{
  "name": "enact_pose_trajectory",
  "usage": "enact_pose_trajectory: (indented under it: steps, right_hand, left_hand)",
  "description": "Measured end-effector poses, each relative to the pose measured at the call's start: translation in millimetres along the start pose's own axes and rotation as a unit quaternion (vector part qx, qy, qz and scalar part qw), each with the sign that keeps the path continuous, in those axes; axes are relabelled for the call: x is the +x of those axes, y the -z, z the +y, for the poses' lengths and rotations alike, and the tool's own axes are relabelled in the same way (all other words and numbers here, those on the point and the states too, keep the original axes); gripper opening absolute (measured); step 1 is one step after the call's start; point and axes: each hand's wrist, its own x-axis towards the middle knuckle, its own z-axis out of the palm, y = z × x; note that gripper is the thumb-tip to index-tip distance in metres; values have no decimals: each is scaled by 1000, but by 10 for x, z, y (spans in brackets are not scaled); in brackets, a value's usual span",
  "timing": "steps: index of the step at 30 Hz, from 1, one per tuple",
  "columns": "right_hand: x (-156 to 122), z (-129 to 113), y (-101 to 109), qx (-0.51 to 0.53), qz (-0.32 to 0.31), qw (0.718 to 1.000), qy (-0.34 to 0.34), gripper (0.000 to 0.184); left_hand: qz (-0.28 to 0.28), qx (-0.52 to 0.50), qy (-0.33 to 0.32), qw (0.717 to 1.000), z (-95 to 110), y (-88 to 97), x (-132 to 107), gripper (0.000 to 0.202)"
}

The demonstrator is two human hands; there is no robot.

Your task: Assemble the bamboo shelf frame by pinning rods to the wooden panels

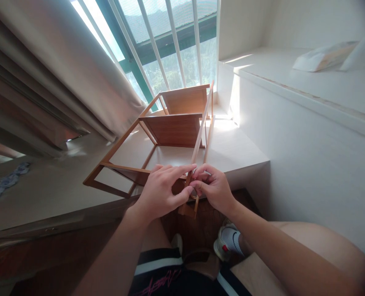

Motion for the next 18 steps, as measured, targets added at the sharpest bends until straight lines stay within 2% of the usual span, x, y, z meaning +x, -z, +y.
enact_pose_trajectory:
  steps: [8, 13, 18]
  right_hand:
    - [-32, -22, 43, -35, -1, 999, -4, 27]
    - [-43, -52, 82, -56, -5, 998, 18, 25]
    - [-8, -35, 144, -39, 25, 998, 38, 24]
  left_hand:
    - [8, 0, 2, 1000, 2, -9, 2, 50]
    - [11, -2, 4, 1000, 2, -16, 3, 50]
    - [10, -3, 9, 1000, 8, -13, 2, 47]
